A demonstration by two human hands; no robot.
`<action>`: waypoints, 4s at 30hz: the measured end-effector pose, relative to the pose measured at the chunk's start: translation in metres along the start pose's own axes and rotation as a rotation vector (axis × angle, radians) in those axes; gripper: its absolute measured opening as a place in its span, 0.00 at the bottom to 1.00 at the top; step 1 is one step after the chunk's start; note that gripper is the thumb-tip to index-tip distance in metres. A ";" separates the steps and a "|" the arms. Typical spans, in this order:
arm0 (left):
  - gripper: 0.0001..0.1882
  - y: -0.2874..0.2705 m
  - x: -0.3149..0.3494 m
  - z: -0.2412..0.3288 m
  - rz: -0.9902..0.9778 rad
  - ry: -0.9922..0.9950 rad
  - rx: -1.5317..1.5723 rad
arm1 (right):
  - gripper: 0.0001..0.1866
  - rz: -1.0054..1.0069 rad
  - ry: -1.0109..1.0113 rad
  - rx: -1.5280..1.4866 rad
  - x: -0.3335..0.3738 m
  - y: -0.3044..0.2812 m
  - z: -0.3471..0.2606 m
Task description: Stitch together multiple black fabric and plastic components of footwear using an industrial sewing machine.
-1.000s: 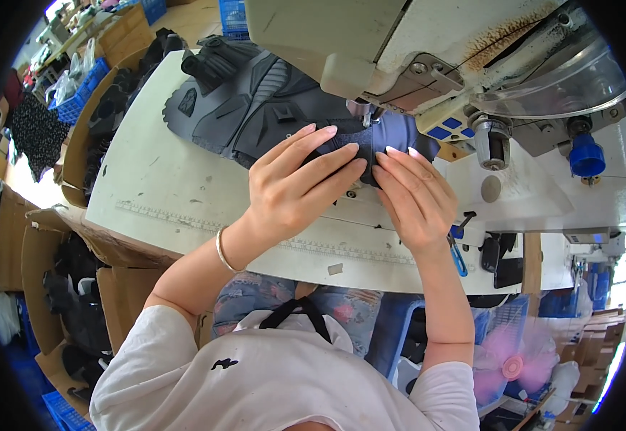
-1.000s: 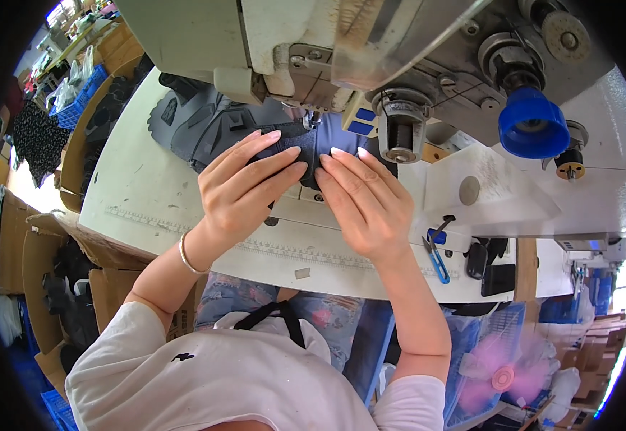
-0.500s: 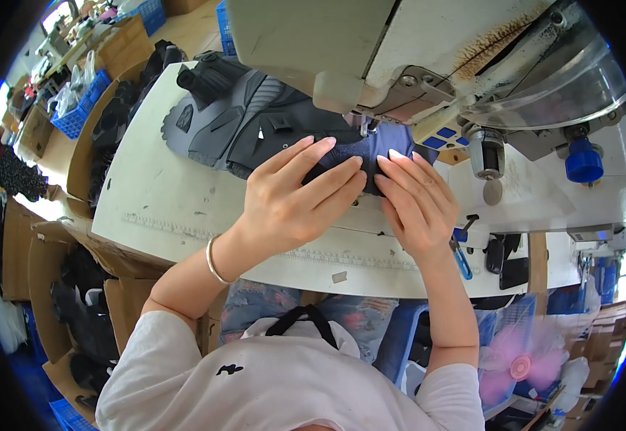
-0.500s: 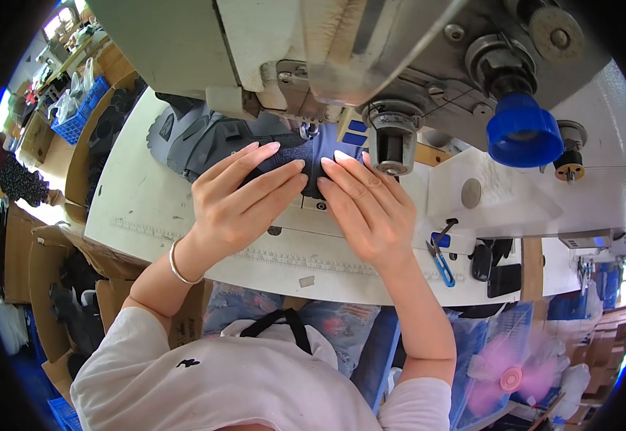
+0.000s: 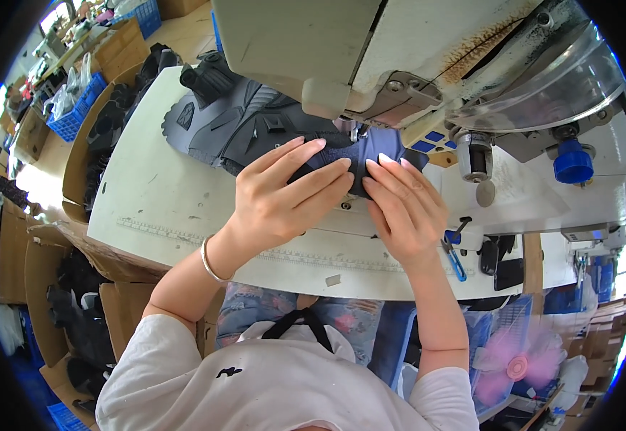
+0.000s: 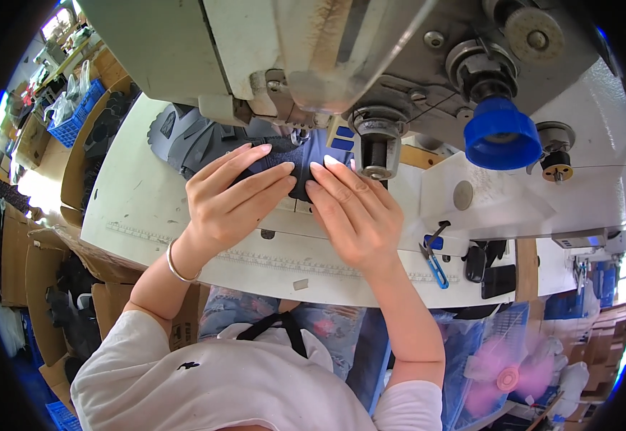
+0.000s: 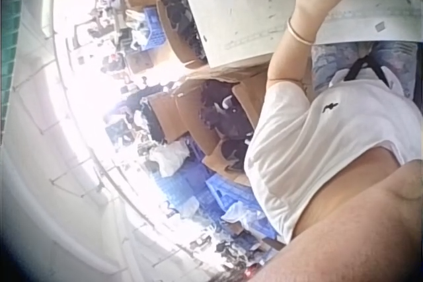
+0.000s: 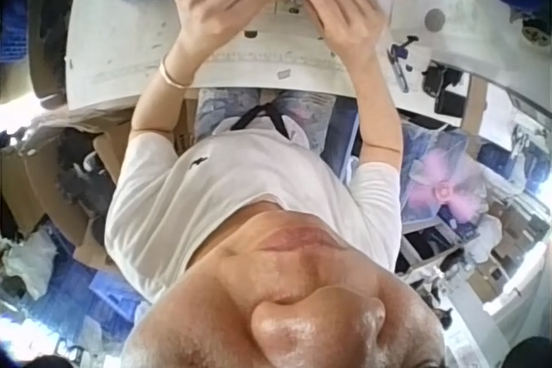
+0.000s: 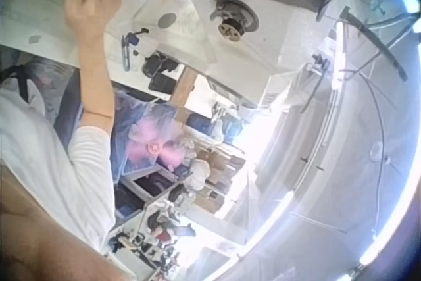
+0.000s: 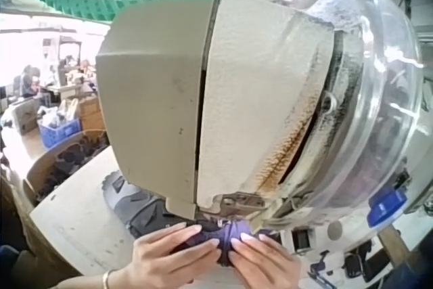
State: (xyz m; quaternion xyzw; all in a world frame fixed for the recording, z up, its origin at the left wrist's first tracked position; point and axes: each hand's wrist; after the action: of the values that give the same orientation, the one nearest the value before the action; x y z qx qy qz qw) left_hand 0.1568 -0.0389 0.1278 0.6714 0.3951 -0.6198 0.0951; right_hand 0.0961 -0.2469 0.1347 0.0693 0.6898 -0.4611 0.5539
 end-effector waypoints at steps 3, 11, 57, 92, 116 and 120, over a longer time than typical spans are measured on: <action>0.07 0.002 0.002 0.001 0.016 -0.006 -0.004 | 0.08 0.005 -0.006 0.015 0.000 0.001 0.000; 0.10 0.011 -0.004 -0.004 0.052 -0.019 -0.003 | 0.09 -0.001 0.013 0.060 -0.004 0.004 0.006; 0.20 0.035 0.006 0.000 -0.016 -0.416 0.233 | 0.13 -0.017 0.235 -0.018 -0.008 0.006 0.018; 0.21 -0.692 0.277 -0.145 -0.589 -1.035 -0.940 | 0.10 -0.305 0.599 -0.732 0.074 0.059 -0.053; 0.15 -0.111 0.313 -0.458 -1.012 -1.264 0.115 | 0.38 -0.994 0.068 -0.466 -0.027 0.207 -0.171; 0.36 -0.032 0.343 -0.479 -1.099 -1.357 0.003 | 0.34 -0.978 0.129 -0.502 -0.025 0.209 -0.171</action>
State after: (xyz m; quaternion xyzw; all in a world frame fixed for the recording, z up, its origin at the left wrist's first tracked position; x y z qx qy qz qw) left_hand 0.4708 0.4198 -0.0691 -0.1284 0.5200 -0.8444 -0.0037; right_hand 0.1129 0.0039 0.0320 -0.3652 0.7627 -0.4810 0.2312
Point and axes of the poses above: each hand's wrist, its own x-axis away from the middle knuckle, its own y-axis out of the palm, z = x × y, and after that the axes turned 12 degrees about -x, right-handed
